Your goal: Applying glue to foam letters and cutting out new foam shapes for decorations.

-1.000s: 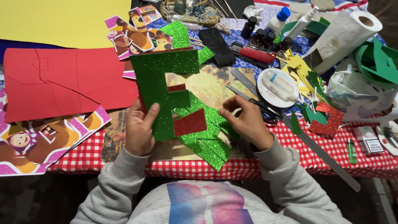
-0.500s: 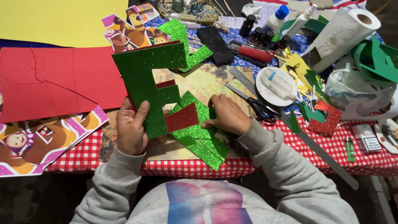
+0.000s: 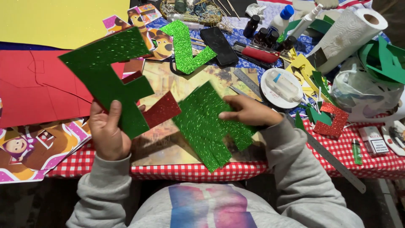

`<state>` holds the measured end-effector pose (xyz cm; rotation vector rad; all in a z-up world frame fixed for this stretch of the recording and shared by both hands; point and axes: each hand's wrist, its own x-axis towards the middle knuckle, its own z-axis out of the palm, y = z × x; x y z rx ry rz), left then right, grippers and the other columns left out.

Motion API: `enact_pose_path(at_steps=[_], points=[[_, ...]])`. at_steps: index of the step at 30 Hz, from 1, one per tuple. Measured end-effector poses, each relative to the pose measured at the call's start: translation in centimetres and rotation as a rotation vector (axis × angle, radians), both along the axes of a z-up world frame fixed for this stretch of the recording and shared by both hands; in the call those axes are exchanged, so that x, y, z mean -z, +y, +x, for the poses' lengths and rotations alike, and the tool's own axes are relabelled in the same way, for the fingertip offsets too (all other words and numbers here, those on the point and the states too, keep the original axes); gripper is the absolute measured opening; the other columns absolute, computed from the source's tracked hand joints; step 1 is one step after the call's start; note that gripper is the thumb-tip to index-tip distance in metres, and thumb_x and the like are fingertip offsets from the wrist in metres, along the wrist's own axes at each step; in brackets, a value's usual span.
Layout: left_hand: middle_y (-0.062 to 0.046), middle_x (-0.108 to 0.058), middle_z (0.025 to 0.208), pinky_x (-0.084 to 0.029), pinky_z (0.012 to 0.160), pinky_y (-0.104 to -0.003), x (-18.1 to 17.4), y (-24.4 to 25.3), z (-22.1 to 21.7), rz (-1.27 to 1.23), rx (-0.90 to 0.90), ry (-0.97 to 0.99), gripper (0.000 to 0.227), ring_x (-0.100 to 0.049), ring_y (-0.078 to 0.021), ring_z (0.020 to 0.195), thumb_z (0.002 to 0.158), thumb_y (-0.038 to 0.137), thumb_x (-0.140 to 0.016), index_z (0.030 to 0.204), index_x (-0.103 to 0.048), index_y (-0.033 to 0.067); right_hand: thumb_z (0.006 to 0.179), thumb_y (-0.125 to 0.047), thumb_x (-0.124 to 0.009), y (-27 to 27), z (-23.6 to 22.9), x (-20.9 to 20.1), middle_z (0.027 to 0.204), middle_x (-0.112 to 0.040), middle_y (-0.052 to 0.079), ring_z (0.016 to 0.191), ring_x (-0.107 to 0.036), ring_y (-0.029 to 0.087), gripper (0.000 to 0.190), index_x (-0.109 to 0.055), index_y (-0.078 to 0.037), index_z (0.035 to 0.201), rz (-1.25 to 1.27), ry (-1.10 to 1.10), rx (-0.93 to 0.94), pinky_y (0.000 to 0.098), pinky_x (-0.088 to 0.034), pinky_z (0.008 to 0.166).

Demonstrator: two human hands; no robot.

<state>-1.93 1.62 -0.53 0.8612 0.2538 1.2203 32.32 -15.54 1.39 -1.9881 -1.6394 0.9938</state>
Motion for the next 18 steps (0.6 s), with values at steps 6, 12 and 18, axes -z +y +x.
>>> enact_pose_path(at_steps=[6,12,18], points=[[-0.011,-0.070,0.121,-0.065,0.091,-0.050,-0.9,0.1,-0.9,-0.010,-0.015,0.024,0.021,-0.073,-0.0249,0.106,0.113,0.001,-0.053,0.133,-0.059,0.0057,0.092,-0.013,-0.072,-0.9,-0.6,-4.2,0.108,-0.069,0.000,0.084,-0.061,0.007,0.050,-0.056,-0.006,0.140,0.250,0.504,0.362,0.0248,-0.048,0.068],[-0.011,-0.070,0.118,-0.065,0.091,-0.052,0.6,-0.7,1.1,-0.035,0.090,0.042,0.019,-0.072,-0.0259,0.102,0.113,0.002,-0.053,0.131,-0.059,0.0049,0.098,-0.010,-0.067,0.3,1.2,-4.5,0.124,-0.071,0.005,0.105,-0.068,0.012,0.044,-0.056,-0.002,0.140,0.451,0.820,0.351,0.0287,-0.056,0.094],[-0.012,-0.072,0.115,-0.064,0.087,-0.051,0.9,-1.3,2.2,-0.188,0.350,-0.021,0.023,-0.073,-0.0260,0.100,0.109,0.007,-0.055,0.132,-0.059,0.0043,0.097,-0.007,-0.068,1.7,1.8,-2.6,0.124,-0.071,0.006,0.107,-0.069,0.012,0.043,-0.057,0.000,0.138,0.470,0.744,0.384,0.0283,-0.055,0.096]])
